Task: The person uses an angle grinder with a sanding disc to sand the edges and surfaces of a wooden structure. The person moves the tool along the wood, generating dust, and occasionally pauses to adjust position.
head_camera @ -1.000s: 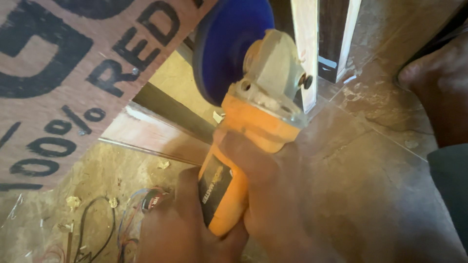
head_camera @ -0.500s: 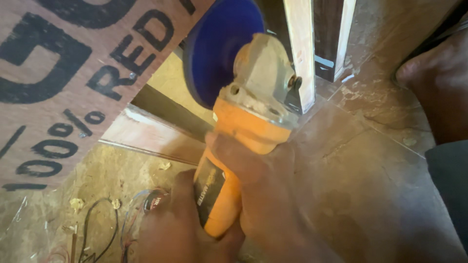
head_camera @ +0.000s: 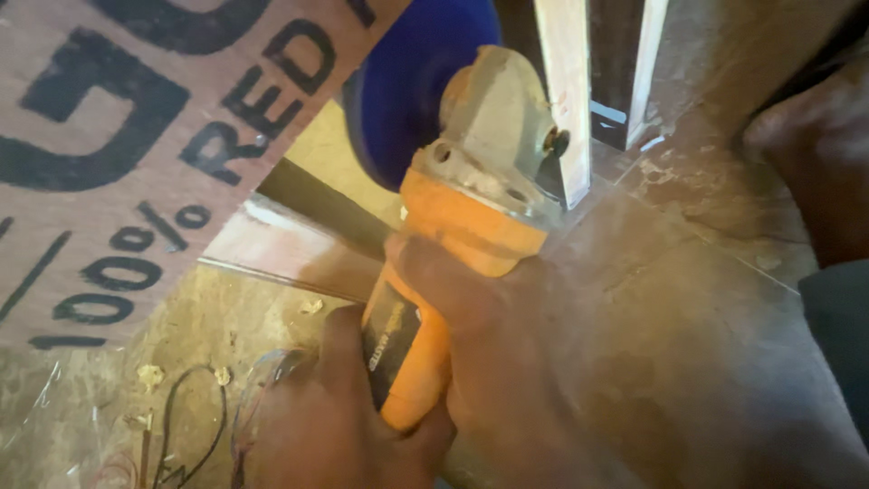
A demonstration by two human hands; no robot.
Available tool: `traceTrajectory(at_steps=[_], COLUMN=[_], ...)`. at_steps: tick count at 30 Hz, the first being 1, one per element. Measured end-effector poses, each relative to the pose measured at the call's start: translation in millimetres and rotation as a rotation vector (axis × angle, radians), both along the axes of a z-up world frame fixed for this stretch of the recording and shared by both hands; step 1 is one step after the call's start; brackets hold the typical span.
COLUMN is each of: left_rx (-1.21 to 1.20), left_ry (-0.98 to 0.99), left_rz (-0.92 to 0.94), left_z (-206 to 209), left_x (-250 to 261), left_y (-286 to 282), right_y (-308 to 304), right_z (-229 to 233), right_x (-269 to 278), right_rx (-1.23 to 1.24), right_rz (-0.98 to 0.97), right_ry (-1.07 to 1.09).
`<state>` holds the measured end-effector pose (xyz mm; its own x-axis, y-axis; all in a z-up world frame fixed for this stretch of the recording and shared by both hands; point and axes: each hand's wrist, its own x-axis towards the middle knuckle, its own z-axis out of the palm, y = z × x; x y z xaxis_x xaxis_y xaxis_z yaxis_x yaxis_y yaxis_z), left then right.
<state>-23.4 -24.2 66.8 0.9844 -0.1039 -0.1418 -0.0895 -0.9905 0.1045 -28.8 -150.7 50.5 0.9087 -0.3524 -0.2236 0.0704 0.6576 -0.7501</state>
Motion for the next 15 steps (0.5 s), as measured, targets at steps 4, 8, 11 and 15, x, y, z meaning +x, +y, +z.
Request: traceTrajectory(at_steps=[4, 8, 11, 15], left_rx=[-0.021, -0.020, 0.015, 0.077], left_ry=[-0.037, -0.002, -0.066, 0.068], left_rz=[-0.084, -0.075, -0.121, 0.028], left_z=[-8, -14, -4, 1], left_x=[1, -7, -2, 5], left_y=[0, -4, -5, -1], right_y=[1, -1, -2, 6], right_z=[-3, -7, -6, -6], right_x=[-3, -3, -3, 3], right_rx=[-0.171, 0.021, 0.068, 0.013], right_rz=[-0.103, -0.080, -0.084, -0.032], right_ry=[-0.158, -0.126, -0.263, -0.171])
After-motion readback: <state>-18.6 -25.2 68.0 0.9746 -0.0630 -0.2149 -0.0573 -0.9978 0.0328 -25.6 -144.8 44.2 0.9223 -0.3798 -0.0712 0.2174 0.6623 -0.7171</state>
